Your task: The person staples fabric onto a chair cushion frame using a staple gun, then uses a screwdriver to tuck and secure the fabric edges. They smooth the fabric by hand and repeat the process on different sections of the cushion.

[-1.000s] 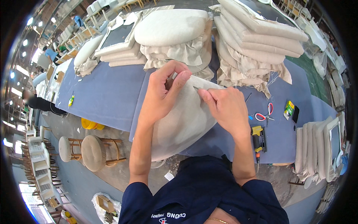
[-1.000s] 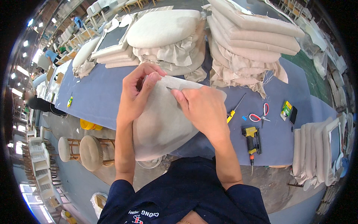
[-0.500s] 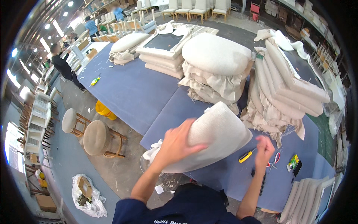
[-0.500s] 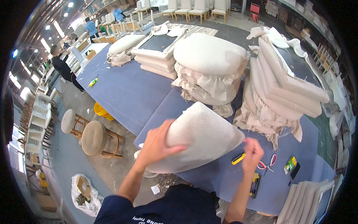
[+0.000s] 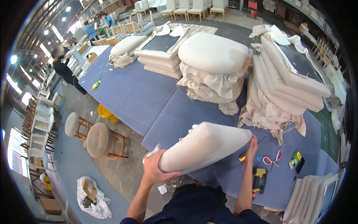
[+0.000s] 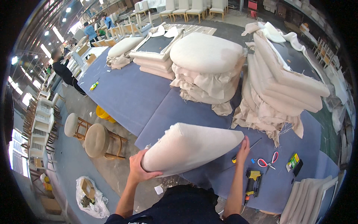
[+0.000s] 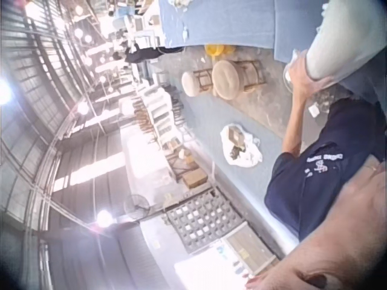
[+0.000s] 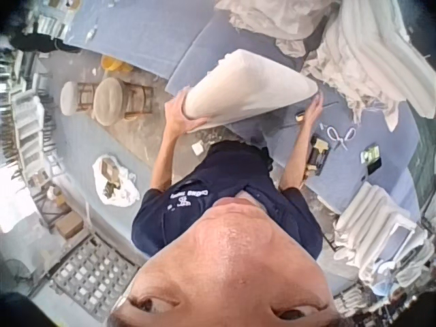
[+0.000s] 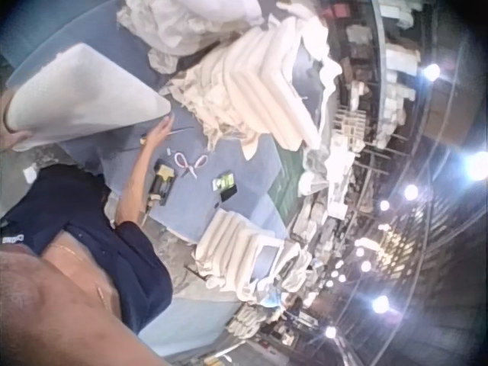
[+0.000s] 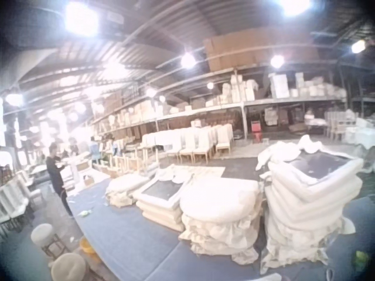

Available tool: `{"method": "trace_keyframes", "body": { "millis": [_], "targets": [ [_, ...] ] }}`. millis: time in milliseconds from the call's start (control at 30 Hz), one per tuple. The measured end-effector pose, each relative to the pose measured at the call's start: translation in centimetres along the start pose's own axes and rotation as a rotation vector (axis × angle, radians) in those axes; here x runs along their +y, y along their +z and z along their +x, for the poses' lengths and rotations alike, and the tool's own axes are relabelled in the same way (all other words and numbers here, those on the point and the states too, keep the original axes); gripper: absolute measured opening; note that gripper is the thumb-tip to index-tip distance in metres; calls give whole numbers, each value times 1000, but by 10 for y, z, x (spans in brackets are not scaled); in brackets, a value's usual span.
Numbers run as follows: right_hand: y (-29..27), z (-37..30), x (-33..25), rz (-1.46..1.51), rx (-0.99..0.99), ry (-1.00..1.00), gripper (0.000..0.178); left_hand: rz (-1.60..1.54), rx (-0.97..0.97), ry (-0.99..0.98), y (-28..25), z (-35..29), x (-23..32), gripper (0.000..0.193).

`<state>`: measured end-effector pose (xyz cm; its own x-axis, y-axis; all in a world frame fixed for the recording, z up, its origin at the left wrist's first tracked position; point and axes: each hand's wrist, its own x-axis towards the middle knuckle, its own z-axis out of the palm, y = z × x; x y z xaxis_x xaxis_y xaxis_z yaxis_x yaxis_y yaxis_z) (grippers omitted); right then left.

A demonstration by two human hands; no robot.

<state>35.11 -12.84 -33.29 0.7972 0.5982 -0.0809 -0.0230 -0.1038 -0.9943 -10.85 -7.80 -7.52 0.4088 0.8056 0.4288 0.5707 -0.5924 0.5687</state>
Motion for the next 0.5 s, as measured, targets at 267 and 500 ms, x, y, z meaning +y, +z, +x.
{"method": "trace_keyframes", "body": {
  "millis": [267,500],
  "targets": [
    [92,-48,38,803,-318,396,63,-41,81,-169,7,-56,-9,78],
    [71,-114,-25,686,-38,560,63,-343,33,-338,1,49,-85,70]
  ]
}}
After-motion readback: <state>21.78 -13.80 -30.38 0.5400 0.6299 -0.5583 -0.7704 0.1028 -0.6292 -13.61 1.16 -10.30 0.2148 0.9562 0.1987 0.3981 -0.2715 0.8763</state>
